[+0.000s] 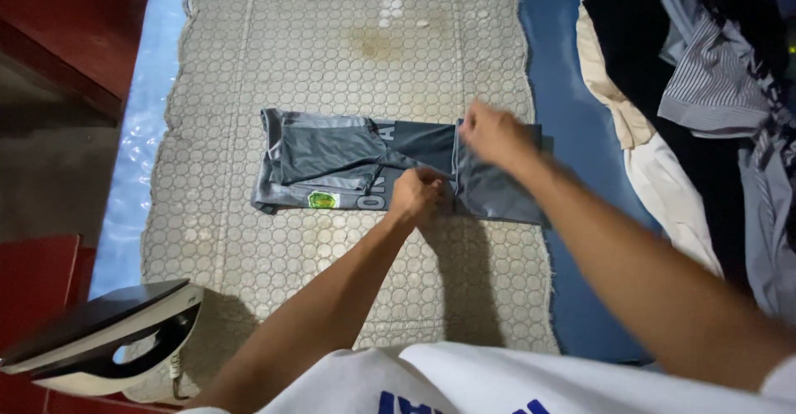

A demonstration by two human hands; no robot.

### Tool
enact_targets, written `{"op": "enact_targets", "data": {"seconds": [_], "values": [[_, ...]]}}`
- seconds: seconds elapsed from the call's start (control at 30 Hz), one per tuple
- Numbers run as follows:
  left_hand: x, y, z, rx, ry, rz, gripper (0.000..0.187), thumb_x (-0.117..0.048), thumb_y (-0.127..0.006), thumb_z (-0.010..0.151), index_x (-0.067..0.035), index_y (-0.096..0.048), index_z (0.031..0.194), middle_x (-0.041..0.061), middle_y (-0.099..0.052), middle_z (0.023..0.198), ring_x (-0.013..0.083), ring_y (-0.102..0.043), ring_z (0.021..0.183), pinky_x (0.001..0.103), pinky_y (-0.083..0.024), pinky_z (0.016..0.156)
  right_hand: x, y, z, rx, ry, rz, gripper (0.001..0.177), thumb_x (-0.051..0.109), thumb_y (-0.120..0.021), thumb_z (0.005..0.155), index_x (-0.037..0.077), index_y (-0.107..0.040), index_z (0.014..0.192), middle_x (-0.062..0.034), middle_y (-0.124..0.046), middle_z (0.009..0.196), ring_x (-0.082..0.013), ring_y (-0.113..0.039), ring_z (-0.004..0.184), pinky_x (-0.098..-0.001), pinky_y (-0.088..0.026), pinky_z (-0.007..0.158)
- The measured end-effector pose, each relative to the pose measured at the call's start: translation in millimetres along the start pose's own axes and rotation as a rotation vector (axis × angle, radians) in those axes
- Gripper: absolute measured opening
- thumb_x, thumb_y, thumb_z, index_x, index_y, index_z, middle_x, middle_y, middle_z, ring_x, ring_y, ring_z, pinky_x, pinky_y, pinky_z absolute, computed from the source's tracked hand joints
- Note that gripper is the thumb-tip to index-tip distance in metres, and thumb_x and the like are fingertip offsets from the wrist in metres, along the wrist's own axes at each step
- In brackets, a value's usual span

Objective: The user folds a grey t-shirt on a bed and then picks up an iron.

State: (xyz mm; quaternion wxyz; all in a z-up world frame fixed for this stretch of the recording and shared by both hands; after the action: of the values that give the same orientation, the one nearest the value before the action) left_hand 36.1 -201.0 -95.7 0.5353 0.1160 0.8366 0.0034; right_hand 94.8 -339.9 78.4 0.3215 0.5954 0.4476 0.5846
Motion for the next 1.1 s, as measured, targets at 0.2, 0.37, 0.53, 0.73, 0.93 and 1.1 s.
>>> {"op": "enact_targets", "data": {"seconds": [0.2, 0.37, 0.53, 0.73, 0.93, 1.1], "values": [[-57.0, 9.6, -2.4, -0.102, -0.218, 0.109, 0.015, -0.012, -0.069, 0.093, 0.000, -0.074, 0.100, 0.014, -0.076, 0.082, 0.0236, -0.074, 0.070, 0.038, -0.059, 0.060, 4.2, -65.9, -88.1, 0.167, 0.033, -0.326, 0.077, 0.024, -0.083, 0.074, 0.006, -0.044, 0.138, -0.0229, -0.054, 0.133, -0.0447, -0.055, 0.118, -0.0612, -0.051, 0.084], [-54.4, -5.1, 7.4, 0.007, 0.051, 0.066, 0.017, -0.018, -0.067, 0.093, -0.003, -0.074, 0.098, 0.012, -0.076, 0.078, 0.0233, -0.075, 0.062, 0.037, -0.063, 0.054, -22.9, -47.0, -98.2, -0.115, -0.035, -0.118, 0.022, 0.014, -0.071, 0.090, 0.010, -0.062, 0.109, -0.0127, -0.069, 0.111, -0.0352, -0.067, 0.102, -0.0501, -0.054, 0.078], [-77.4, 3.8, -8.0, -0.042, 0.103, 0.288, 0.022, -0.024, -0.073, 0.091, -0.002, -0.077, 0.090, 0.011, -0.074, 0.072, 0.0211, -0.072, 0.059, 0.035, -0.060, 0.051, -79.2, -45.5, -92.4, -0.244, -0.222, 0.362, 0.021, 0.022, -0.073, 0.090, 0.009, -0.064, 0.103, -0.0089, -0.074, 0.090, -0.0232, -0.072, 0.080, -0.0396, -0.056, 0.071], [-49.9, -15.0, 11.6, 0.030, 0.171, 0.066, 0.017, -0.016, -0.078, 0.087, 0.001, -0.078, 0.086, 0.010, -0.071, 0.070, 0.0196, -0.067, 0.053, 0.036, -0.058, 0.045, -74.6, -41.4, -100.9, -0.275, -0.208, 0.457, 0.020, 0.020, -0.072, 0.092, 0.007, -0.063, 0.104, -0.0070, -0.073, 0.091, -0.0189, -0.070, 0.081, -0.0365, -0.054, 0.071], [-36.5, -25.2, 15.7, 0.072, 0.089, -0.020, 0.013, -0.013, -0.073, 0.091, -0.001, -0.071, 0.093, 0.012, -0.068, 0.072, 0.0204, -0.065, 0.053, 0.035, -0.054, 0.044, -44.1, -29.1, -113.4, -0.299, -0.050, 0.438, 0.017, 0.017, -0.072, 0.092, 0.006, -0.063, 0.100, -0.0059, -0.071, 0.086, -0.0177, -0.071, 0.078, -0.0346, -0.055, 0.069], [-1.2, -23.8, 19.6, -0.006, 0.015, 0.049, 0.016, -0.021, -0.070, 0.089, -0.006, -0.073, 0.095, 0.011, -0.074, 0.079, 0.0188, -0.072, 0.062, 0.034, -0.058, 0.055, -55.7, -49.4, -114.2, -0.226, -0.197, 0.409, 0.015, 0.020, -0.069, 0.099, 0.007, -0.060, 0.101, -0.0100, -0.068, 0.084, -0.0237, -0.068, 0.075, -0.0386, -0.054, 0.068]]}}
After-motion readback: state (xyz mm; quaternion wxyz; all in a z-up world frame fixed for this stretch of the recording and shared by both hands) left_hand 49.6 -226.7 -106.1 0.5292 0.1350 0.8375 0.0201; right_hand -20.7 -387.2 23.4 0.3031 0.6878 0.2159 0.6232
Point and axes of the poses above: each hand's wrist, its own z-axis towards the middle knuckle, its own y-axis out of the back of the hand, x = y × z, the point moved 10 cm from there along z, towards the middle knuckle
